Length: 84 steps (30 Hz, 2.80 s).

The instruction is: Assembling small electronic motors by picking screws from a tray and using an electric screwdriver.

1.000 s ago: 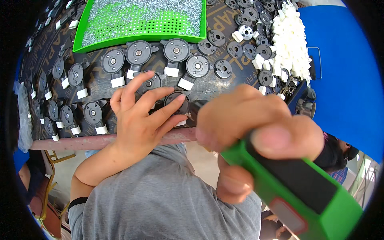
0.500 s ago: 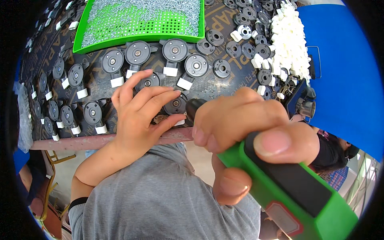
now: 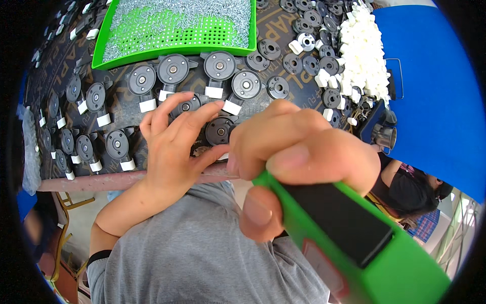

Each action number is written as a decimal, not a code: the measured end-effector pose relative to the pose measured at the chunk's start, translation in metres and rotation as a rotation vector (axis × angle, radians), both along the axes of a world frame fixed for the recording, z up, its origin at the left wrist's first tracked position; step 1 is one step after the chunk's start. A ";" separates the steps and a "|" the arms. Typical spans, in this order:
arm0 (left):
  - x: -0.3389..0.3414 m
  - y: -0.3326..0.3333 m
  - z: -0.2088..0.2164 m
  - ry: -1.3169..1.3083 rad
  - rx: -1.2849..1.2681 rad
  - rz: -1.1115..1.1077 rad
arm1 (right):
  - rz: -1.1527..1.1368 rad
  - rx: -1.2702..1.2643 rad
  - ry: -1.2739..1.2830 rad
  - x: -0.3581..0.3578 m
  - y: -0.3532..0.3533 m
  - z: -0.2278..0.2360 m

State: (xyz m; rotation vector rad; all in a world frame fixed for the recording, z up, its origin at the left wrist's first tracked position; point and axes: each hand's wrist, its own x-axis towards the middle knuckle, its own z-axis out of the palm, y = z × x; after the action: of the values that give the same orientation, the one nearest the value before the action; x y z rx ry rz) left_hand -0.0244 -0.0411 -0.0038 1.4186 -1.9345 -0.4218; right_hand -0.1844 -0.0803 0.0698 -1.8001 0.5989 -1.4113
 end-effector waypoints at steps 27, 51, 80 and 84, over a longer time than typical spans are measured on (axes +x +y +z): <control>0.003 0.003 -0.005 -0.002 -0.086 -0.010 | -0.153 -0.239 -0.194 0.030 -0.149 -0.028; 0.005 0.003 -0.003 0.062 -0.025 -0.033 | 0.186 -0.016 -0.031 0.006 -0.012 0.040; 0.004 0.004 -0.003 0.089 -0.009 -0.032 | 0.081 -0.023 -0.015 0.008 -0.002 0.014; 0.004 0.003 -0.003 0.076 0.001 -0.041 | 0.103 -0.018 0.021 0.007 -0.002 0.013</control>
State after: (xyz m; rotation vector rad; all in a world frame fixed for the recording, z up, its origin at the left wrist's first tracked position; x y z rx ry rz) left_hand -0.0203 -0.0382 -0.0064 1.3471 -1.9050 -0.4890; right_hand -0.1778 -0.0824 0.0826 -1.8348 0.4981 -1.3337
